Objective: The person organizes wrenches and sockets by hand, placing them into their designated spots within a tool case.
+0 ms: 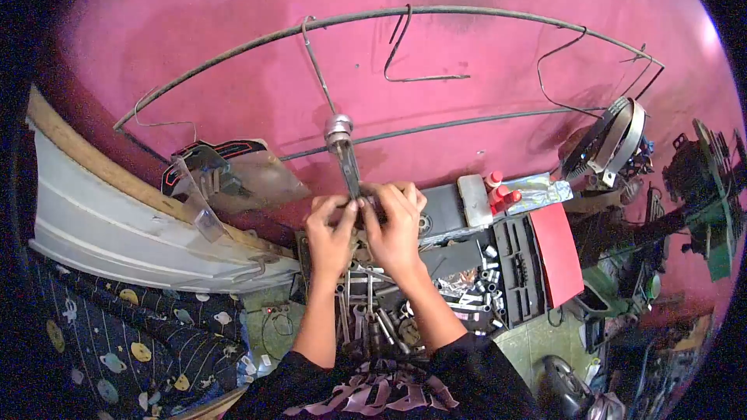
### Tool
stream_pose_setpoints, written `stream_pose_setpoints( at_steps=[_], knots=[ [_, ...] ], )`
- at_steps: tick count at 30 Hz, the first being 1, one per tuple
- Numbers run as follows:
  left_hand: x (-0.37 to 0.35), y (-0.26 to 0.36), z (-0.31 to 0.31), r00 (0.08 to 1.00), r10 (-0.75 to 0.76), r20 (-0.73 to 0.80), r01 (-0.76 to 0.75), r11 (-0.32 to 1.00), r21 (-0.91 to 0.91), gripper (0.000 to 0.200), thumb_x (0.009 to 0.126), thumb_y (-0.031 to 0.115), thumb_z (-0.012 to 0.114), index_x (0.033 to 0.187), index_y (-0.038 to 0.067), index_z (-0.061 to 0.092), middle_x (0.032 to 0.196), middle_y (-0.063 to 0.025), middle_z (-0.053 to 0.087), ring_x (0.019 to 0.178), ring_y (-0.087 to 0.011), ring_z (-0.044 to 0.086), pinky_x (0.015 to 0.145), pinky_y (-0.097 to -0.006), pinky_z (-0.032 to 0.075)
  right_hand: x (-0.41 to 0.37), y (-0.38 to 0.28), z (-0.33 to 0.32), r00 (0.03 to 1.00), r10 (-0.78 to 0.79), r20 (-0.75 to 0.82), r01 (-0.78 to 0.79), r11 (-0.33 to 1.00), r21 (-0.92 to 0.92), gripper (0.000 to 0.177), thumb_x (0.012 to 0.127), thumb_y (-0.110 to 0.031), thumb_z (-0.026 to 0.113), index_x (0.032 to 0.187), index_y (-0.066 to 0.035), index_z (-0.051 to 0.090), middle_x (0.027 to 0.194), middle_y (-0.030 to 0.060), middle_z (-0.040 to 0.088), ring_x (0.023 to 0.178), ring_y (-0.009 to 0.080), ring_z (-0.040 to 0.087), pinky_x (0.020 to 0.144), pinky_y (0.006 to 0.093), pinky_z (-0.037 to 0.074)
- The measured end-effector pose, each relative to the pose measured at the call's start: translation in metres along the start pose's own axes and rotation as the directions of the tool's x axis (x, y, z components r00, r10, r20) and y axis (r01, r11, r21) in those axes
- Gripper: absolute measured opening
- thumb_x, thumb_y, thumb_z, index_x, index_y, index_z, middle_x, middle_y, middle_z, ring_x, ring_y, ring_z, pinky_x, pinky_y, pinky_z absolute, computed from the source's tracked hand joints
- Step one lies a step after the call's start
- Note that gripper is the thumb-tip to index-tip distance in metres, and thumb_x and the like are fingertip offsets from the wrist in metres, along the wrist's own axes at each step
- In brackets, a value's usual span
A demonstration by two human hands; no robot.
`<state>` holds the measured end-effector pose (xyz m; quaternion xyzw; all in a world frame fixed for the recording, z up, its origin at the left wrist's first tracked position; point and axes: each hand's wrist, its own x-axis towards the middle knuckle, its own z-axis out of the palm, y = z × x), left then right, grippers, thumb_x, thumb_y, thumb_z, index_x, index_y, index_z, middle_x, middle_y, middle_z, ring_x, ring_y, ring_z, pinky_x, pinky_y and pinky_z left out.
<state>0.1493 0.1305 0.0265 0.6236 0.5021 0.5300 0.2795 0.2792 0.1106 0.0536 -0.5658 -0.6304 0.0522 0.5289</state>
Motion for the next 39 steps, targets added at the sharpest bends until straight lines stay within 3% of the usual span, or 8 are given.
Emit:
stream_pose_setpoints(
  at_steps=[8, 16, 18, 21, 27, 32, 36, 39],
  knots=[
    [0.013, -0.012, 0.012, 0.996, 0.082, -0.046, -0.078, 0.993, 0.084, 0.016, 0.096, 0.014, 0.076, 0.096, -0.002, 0.075, 0.093, -0.0124, 0.075, 0.092, -0.0249, 0.066, 0.088, -0.0391, 0.049, -0.003, 0.004, 0.016, 0.998, 0.034, -0.055, -0.035, 0.999, -0.024, 0.026, 0.091, -0.007, 0.074, 0.116, -0.009, 0.075, 0.1, 0.0095, 0.072, 0.098, 0.0323, 0.06, 0.1, 0.0475, 0.037],
    [-0.021, -0.041, 0.003, 0.991, 0.002, -0.131, -0.011, 0.998, -0.065, 0.02, 0.094, 0.012, 0.077, 0.107, -0.002, 0.073, 0.097, -0.0143, 0.077, 0.094, -0.0291, 0.074, 0.087, -0.0401, 0.056, -0.053, 0.02, 0.006, 0.993, 0.111, 0.042, -0.105, 0.987, -0.123, 0.03, 0.089, -0.008, 0.075, 0.118, -0.009, 0.073, 0.106, 0.0099, 0.072, 0.106, 0.0336, 0.06, 0.101, 0.0481, 0.037],
    [-0.045, -0.058, -0.009, 0.987, -0.15, -0.05, 0.139, 0.973, -0.183, 0.019, 0.094, 0.011, 0.077, 0.109, 0.0, 0.074, 0.1, -0.0136, 0.077, 0.098, -0.0293, 0.073, 0.091, -0.0402, 0.055, -0.079, 0.026, 0.0, 0.986, 0.137, 0.099, -0.119, 0.979, -0.166, 0.031, 0.088, -0.009, 0.076, 0.119, -0.009, 0.073, 0.107, 0.0093, 0.072, 0.11, 0.0339, 0.059, 0.101, 0.0486, 0.037],
    [-0.097, -0.102, -0.03, 0.982, -0.187, 0.005, 0.185, 0.974, 0.129, 0.019, 0.096, 0.018, 0.076, 0.11, 0.006, 0.076, 0.101, -0.0115, 0.078, 0.099, -0.0303, 0.071, 0.097, -0.0461, 0.049, -0.135, 0.046, -0.006, 0.949, 0.225, 0.221, -0.167, 0.953, -0.251, 0.034, 0.087, -0.011, 0.077, 0.12, -0.009, 0.072, 0.11, 0.01, 0.072, 0.113, 0.0352, 0.059, 0.102, 0.0512, 0.038],
    [-0.227, -0.181, -0.084, 0.85, -0.477, 0.223, 0.392, 0.856, 0.337, 0.018, 0.094, 0.018, 0.077, 0.108, 0.006, 0.078, 0.101, -0.0127, 0.079, 0.093, -0.0292, 0.074, 0.088, -0.044, 0.053, -0.272, 0.078, -0.021, 0.755, 0.42, 0.503, -0.234, 0.89, -0.392, 0.028, 0.084, -0.015, 0.079, 0.109, -0.007, 0.071, 0.112, 0.013, 0.071, 0.112, 0.0393, 0.058, 0.097, 0.0563, 0.04],
    [-0.323, -0.209, -0.118, 0.867, -0.439, 0.237, 0.232, 0.775, 0.588, 0.012, 0.091, 0.016, 0.078, 0.1, 0.008, 0.078, 0.09, -0.0096, 0.076, 0.089, -0.0299, 0.07, 0.087, -0.0481, 0.045, -0.359, 0.063, -0.026, 0.637, 0.47, 0.611, -0.139, 0.849, -0.509, 0.029, 0.087, -0.022, 0.078, 0.111, -0.007, 0.072, 0.108, 0.0127, 0.071, 0.115, 0.0387, 0.06, 0.098, 0.055, 0.041],
    [-0.352, -0.209, -0.131, 0.835, -0.455, 0.31, 0.133, 0.714, 0.688, 0.019, 0.088, 0.021, 0.081, 0.104, 0.011, 0.076, 0.107, -0.0106, 0.074, 0.114, -0.0338, 0.062, 0.102, -0.0539, 0.035, -0.383, 0.052, -0.015, 0.575, 0.397, 0.716, -0.075, 0.896, -0.437, 0.031, 0.086, -0.023, 0.075, 0.113, -0.008, 0.072, 0.115, 0.0144, 0.071, 0.118, 0.0386, 0.059, 0.098, 0.0589, 0.04],
    [-0.349, -0.207, -0.128, 0.831, -0.444, 0.334, 0.113, 0.723, 0.682, 0.019, 0.087, 0.017, 0.081, 0.103, 0.011, 0.075, 0.108, -0.0091, 0.075, 0.112, -0.0333, 0.062, 0.1, -0.0522, 0.035, -0.391, 0.048, 0.004, 0.54, 0.354, 0.763, 0.012, 0.904, -0.428, 0.026, 0.089, -0.022, 0.07, 0.111, -0.008, 0.072, 0.113, 0.0133, 0.072, 0.118, 0.038, 0.059, 0.098, 0.0588, 0.041]
  ],
)
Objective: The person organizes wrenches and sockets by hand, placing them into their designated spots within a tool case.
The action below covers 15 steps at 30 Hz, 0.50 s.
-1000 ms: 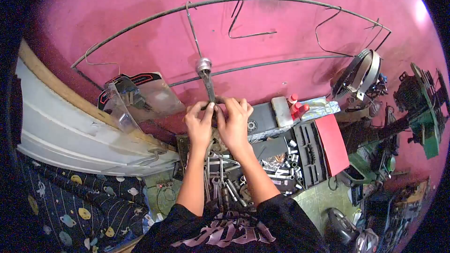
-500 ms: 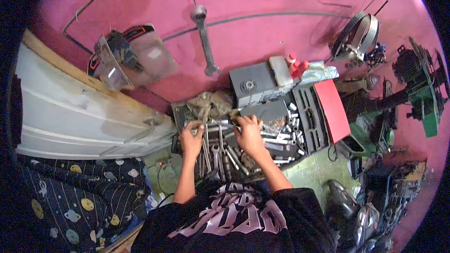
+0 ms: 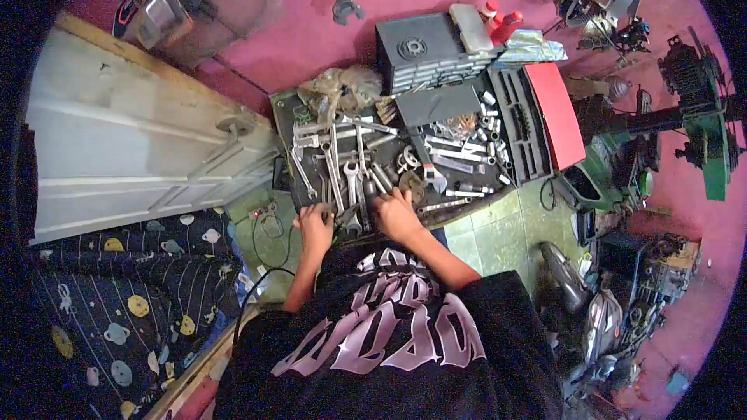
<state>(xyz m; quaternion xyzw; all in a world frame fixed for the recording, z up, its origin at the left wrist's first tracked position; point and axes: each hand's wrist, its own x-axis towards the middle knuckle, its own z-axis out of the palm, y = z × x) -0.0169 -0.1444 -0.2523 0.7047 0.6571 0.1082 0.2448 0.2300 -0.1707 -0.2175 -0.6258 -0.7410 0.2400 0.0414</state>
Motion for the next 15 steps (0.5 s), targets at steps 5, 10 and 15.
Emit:
stream_pose_setpoints(
  at_steps=[5, 10, 15],
  knots=[
    [0.015, 0.002, 0.009, 0.998, 0.021, -0.066, -0.02, 1.0, 0.017, 0.019, 0.089, 0.021, 0.08, 0.104, 0.01, 0.077, 0.105, -0.0099, 0.077, 0.11, -0.0326, 0.064, 0.099, -0.0505, 0.036, 0.032, -0.013, 0.014, 0.993, -0.117, 0.03, 0.119, 0.986, -0.117, 0.037, 0.078, -0.014, 0.074, 0.115, -0.011, 0.071, 0.114, 0.0106, 0.071, 0.116, 0.0384, 0.059, 0.098, 0.0556, 0.042],
    [0.025, 0.018, 0.016, 0.997, -0.057, -0.045, 0.059, 0.997, 0.053, 0.02, 0.086, 0.023, 0.082, 0.102, 0.011, 0.078, 0.103, -0.0117, 0.077, 0.107, -0.0337, 0.065, 0.098, -0.0501, 0.036, 0.075, -0.026, 0.017, 0.965, -0.22, -0.144, 0.194, 0.966, -0.173, 0.03, 0.08, -0.017, 0.073, 0.11, -0.014, 0.076, 0.11, 0.0072, 0.071, 0.113, 0.0324, 0.061, 0.097, 0.0505, 0.043],
    [0.034, 0.013, 0.033, 0.981, 0.043, -0.188, -0.011, 0.986, 0.169, 0.026, 0.081, 0.027, 0.083, 0.096, 0.007, 0.078, 0.1, -0.0142, 0.077, 0.108, -0.0351, 0.065, 0.098, -0.0504, 0.037, 0.102, -0.041, 0.023, 0.932, -0.36, -0.051, 0.321, 0.881, -0.348, 0.021, 0.092, -0.023, 0.062, 0.102, -0.016, 0.079, 0.11, 0.0062, 0.075, 0.118, 0.0275, 0.06, 0.102, 0.0494, 0.042]
  ],
)
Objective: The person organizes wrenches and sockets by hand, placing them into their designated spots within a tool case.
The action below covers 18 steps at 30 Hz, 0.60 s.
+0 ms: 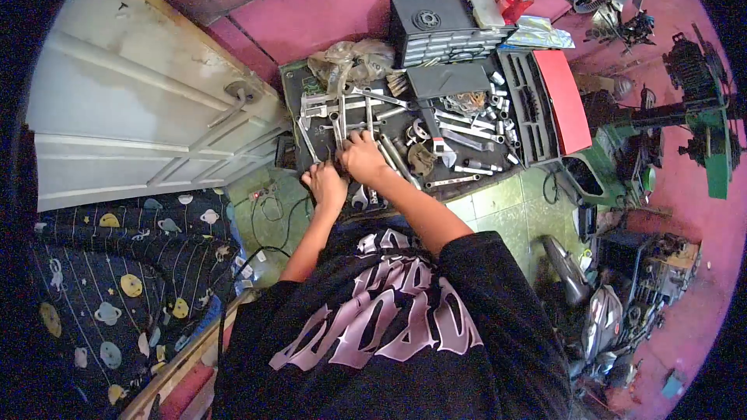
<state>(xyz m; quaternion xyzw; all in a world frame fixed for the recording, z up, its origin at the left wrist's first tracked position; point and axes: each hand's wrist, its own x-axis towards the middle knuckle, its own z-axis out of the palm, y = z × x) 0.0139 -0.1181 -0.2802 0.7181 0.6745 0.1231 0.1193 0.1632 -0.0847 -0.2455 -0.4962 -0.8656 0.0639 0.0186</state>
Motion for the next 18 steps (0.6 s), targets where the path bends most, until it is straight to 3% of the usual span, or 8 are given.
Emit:
stream_pose_setpoints(
  at_steps=[1, 4, 6, 11, 15, 18],
  knots=[
    [-0.001, 0.005, -0.005, 0.999, -0.002, 0.052, 0.004, 0.999, -0.045, 0.024, 0.083, 0.019, 0.079, 0.097, 0.001, 0.074, 0.101, -0.0161, 0.075, 0.109, -0.0337, 0.063, 0.1, -0.0501, 0.037, 0.004, -0.003, 0.004, 0.999, 0.017, 0.046, -0.016, 1.0, -0.008, 0.023, 0.095, -0.026, 0.06, 0.104, -0.018, 0.08, 0.111, 0.0058, 0.075, 0.122, 0.0268, 0.059, 0.105, 0.0494, 0.04],
    [-0.001, 0.011, -0.006, 0.993, 0.057, 0.102, -0.058, 0.998, 0.008, 0.022, 0.082, 0.017, 0.078, 0.096, 0.001, 0.074, 0.1, -0.0164, 0.075, 0.109, -0.0339, 0.063, 0.1, -0.0501, 0.037, 0.01, -0.012, 0.013, 0.997, 0.04, 0.064, -0.033, 0.994, -0.107, 0.026, 0.099, -0.027, 0.056, 0.104, -0.017, 0.08, 0.115, 0.006, 0.074, 0.125, 0.0272, 0.058, 0.108, 0.0489, 0.038],
    [0.001, 0.003, 0.014, 0.998, 0.059, 0.033, -0.06, 0.998, 0.02, 0.024, 0.081, 0.019, 0.078, 0.096, 0.001, 0.074, 0.099, -0.0164, 0.076, 0.108, -0.0342, 0.064, 0.1, -0.0502, 0.037, 0.011, -0.015, 0.016, 0.996, 0.042, 0.078, -0.031, 0.99, -0.136, 0.027, 0.101, -0.027, 0.055, 0.105, -0.018, 0.079, 0.118, 0.0062, 0.073, 0.128, 0.027, 0.057, 0.11, 0.0488, 0.037],
    [0.003, 0.01, 0.001, 0.997, -0.034, 0.071, 0.043, 0.992, -0.12, 0.025, 0.079, 0.02, 0.078, 0.094, 0.001, 0.073, 0.096, -0.018, 0.075, 0.106, -0.0363, 0.064, 0.1, -0.051, 0.036, 0.012, -0.01, 0.014, 0.995, 0.096, 0.026, -0.095, 0.995, -0.04, 0.025, 0.099, -0.027, 0.056, 0.106, -0.017, 0.078, 0.119, 0.0075, 0.072, 0.125, 0.0269, 0.058, 0.109, 0.0471, 0.038],
    [0.004, 0.008, -0.002, 0.997, -0.02, 0.069, 0.029, 0.992, -0.124, 0.026, 0.077, 0.018, 0.08, 0.096, 0.002, 0.073, 0.096, -0.0184, 0.075, 0.106, -0.0369, 0.064, 0.099, -0.051, 0.036, 0.011, -0.005, 0.006, 0.996, 0.092, -0.02, -0.093, 0.995, -0.029, 0.024, 0.098, -0.026, 0.056, 0.105, -0.017, 0.077, 0.119, 0.0081, 0.072, 0.123, 0.027, 0.058, 0.108, 0.0461, 0.039],
    [0.005, 0.009, 0.001, 0.999, -0.024, 0.022, 0.028, 0.973, -0.228, 0.031, 0.075, 0.018, 0.083, 0.099, 0.002, 0.072, 0.098, -0.0185, 0.075, 0.107, -0.0361, 0.064, 0.1, -0.0509, 0.036, 0.005, -0.001, -0.001, 0.989, 0.128, -0.076, -0.128, 0.992, -0.003, 0.024, 0.097, -0.026, 0.058, 0.109, -0.016, 0.076, 0.122, 0.0105, 0.071, 0.128, 0.0279, 0.057, 0.113, 0.0477, 0.037]
  ],
)
